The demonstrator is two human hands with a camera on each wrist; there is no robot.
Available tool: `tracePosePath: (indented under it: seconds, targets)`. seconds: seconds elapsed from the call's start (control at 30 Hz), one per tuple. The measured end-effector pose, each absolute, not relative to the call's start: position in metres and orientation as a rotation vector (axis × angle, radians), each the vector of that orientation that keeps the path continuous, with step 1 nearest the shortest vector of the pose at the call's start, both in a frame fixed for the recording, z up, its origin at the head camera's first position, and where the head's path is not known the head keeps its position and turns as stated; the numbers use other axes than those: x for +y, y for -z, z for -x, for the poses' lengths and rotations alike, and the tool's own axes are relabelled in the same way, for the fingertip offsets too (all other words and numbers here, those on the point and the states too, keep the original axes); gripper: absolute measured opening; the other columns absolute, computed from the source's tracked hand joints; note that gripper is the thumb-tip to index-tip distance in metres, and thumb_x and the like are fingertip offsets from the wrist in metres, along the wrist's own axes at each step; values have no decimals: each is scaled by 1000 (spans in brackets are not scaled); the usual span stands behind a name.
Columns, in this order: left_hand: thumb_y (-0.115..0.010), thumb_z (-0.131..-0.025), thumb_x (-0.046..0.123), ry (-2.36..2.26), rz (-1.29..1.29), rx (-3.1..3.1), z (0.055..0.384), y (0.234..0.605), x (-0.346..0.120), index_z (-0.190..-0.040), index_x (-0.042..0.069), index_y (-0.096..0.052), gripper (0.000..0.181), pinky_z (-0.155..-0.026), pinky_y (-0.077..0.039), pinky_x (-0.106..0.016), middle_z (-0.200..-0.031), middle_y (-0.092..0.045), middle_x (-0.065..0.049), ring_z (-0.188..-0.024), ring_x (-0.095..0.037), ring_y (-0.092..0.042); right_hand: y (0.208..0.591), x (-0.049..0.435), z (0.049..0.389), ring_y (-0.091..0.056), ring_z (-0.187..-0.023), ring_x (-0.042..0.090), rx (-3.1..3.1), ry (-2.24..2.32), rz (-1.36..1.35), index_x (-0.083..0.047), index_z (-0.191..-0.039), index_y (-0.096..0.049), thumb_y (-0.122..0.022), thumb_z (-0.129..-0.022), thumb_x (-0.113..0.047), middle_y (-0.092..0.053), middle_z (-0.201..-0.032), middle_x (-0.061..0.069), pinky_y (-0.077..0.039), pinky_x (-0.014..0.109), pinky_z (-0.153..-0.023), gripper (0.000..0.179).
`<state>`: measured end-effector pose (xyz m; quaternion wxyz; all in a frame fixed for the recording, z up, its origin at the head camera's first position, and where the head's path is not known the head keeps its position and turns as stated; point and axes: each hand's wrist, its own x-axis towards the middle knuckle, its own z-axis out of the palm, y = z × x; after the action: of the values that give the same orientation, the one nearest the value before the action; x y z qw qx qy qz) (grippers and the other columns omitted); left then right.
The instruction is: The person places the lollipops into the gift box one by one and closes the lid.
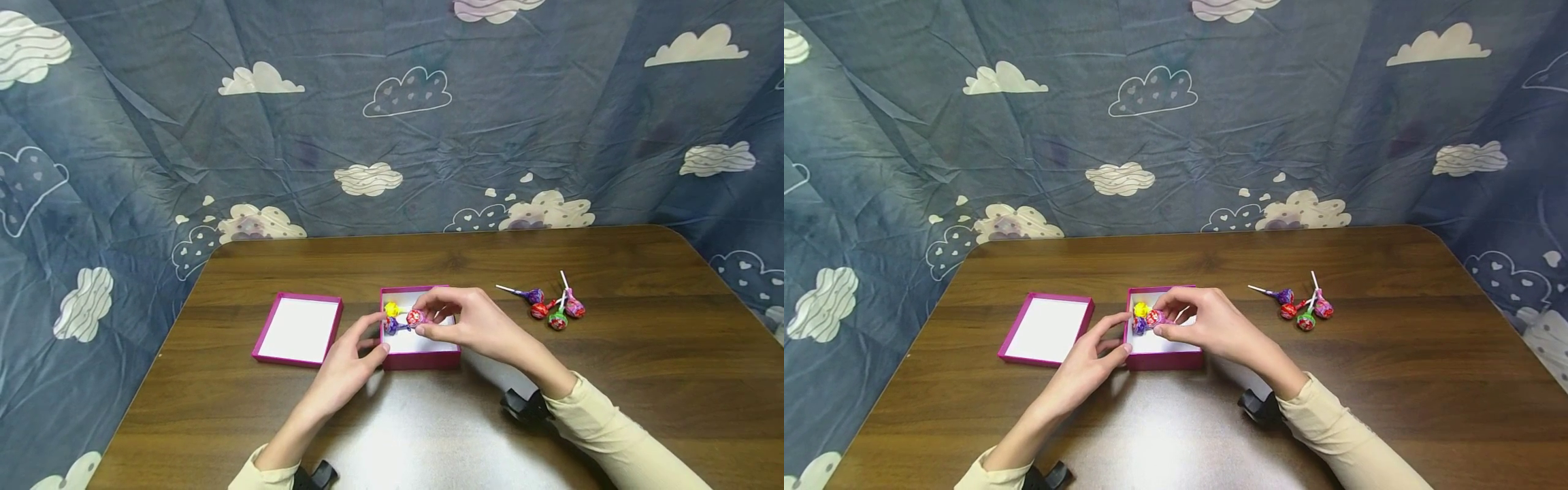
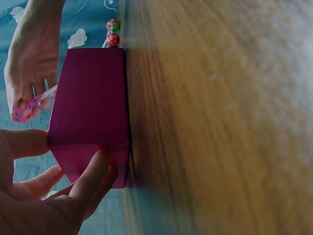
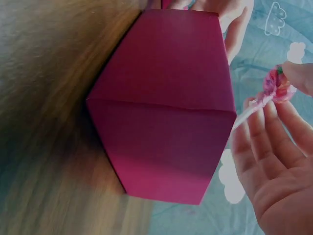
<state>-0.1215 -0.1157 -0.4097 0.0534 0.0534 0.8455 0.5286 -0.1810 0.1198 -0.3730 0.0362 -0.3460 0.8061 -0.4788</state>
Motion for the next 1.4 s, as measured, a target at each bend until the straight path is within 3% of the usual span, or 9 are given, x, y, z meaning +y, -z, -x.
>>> tracePosePath:
  seconds: [0.3,0.8,1.1,1.4]
  targets:
    - [-64,-94,21,-1632,-184,2543,122,411,-116,-142,22,-51,50,-88,-52,-46,-145,-49,-7,-116,-30,-60,381,103,196,-64,-82,12,2504,1341,1103,-16,-97,-71,-80,-82,-15,-68,-87,-8,-55,43,-74,18]
    - [-64,-93,21,-1647,-198,2530,122,411,-116,-142,20,-50,51,-84,-53,-41,-142,-51,-6,-114,-27,-61,390,77,204,-61,-72,5,2566,955,1123,-18,-88,-71,-77,-78,-11,-63,-77,-14,-50,24,-65,13]
    - [-64,-94,23,-1624,-183,2544,122,410,-116,-142,23,-51,50,-87,-52,-44,-142,-51,-6,-115,-26,-61,395,70,203,-53,-66,3,2686,785,1149,-19,-88,-74,-81,-76,-17,-63,-75,-15,-46,25,-63,14]
    - [-64,-95,23,-1605,-172,2561,122,411,-117,-143,22,-50,50,-86,-52,-44,-143,-50,-5,-115,-26,-61,399,69,204,-51,-65,3,2641,795,1288,-14,-89,-72,-77,-77,-1,-61,-73,-8,-45,24,-61,18]
